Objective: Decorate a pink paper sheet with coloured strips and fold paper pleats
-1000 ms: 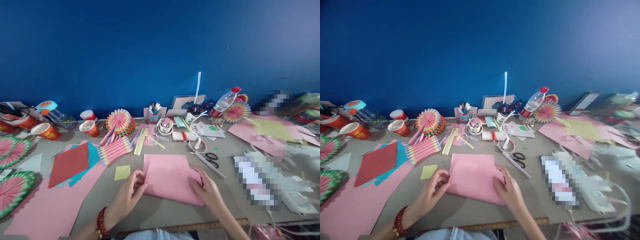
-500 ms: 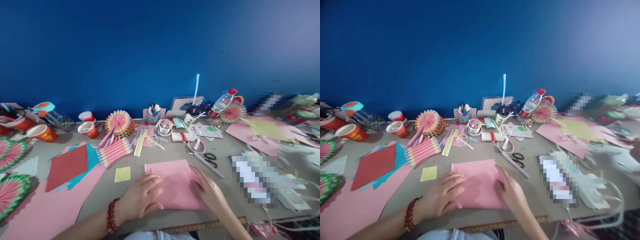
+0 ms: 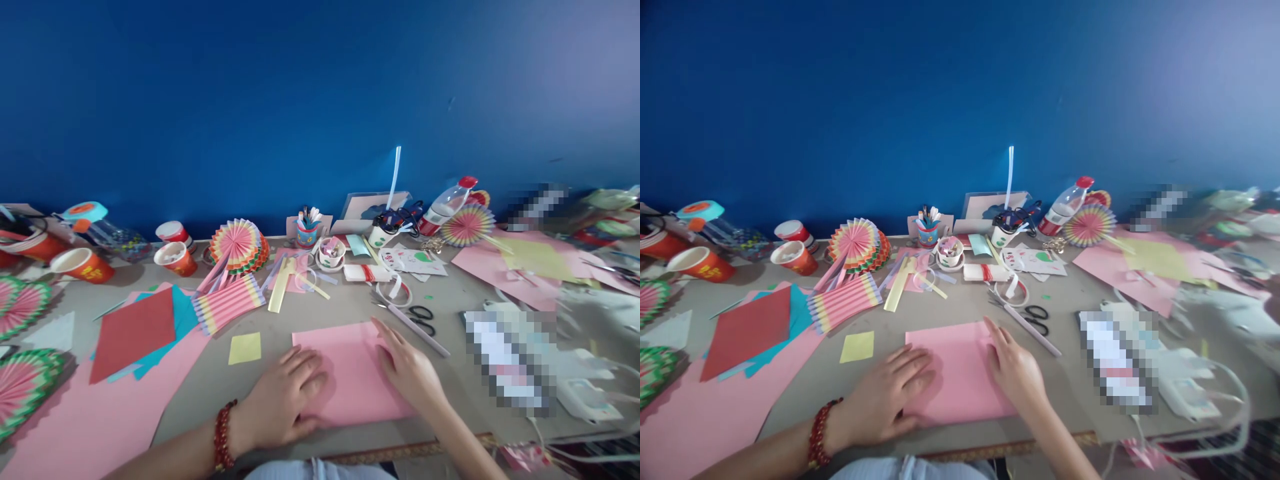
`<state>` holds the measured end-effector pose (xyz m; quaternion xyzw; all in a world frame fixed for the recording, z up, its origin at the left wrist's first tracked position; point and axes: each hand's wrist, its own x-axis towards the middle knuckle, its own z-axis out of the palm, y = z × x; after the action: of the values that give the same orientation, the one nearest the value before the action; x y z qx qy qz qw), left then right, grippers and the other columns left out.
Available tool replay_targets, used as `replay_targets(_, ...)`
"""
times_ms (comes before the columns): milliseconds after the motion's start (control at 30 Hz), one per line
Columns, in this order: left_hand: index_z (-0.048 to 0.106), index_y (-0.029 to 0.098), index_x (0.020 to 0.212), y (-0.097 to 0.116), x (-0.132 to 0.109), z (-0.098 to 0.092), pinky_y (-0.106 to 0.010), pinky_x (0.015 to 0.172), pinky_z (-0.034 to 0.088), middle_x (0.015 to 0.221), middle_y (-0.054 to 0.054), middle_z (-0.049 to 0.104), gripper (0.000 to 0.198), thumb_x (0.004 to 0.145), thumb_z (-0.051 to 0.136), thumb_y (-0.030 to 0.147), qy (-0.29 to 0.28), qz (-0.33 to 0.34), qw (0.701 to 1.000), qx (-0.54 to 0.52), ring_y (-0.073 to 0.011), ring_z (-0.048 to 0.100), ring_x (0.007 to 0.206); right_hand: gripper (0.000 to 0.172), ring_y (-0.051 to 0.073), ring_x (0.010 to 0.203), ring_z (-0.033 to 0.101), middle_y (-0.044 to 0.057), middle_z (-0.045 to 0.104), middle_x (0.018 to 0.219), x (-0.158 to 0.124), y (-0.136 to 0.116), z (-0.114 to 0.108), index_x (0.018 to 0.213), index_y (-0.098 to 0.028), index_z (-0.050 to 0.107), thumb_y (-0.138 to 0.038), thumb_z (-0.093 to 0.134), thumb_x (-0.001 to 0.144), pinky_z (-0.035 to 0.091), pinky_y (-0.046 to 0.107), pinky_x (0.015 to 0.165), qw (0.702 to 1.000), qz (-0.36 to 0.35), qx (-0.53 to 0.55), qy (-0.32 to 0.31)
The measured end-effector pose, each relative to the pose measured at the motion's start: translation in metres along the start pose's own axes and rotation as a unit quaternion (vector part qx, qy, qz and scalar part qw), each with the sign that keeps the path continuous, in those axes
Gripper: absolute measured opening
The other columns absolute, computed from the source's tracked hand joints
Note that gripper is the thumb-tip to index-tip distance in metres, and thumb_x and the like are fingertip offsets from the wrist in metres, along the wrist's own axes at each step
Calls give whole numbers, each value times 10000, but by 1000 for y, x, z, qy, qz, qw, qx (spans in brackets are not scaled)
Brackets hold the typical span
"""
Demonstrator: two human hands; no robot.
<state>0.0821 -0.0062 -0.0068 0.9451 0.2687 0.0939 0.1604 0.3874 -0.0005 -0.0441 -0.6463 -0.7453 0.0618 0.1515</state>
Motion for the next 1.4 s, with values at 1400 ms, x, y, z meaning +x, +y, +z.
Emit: replay_targets(1400, 424, 122, 1456, -4, -15, 20, -461, 1155, 355, 1517, -163, 439, 677, 965, 450, 586, 34, -87, 994, 61, -308, 374, 1416, 358, 180, 825, 685, 75, 702, 1060, 19, -8, -6, 1112, -232, 676, -163, 385, 917, 539, 278, 712, 992, -101, 52, -47)
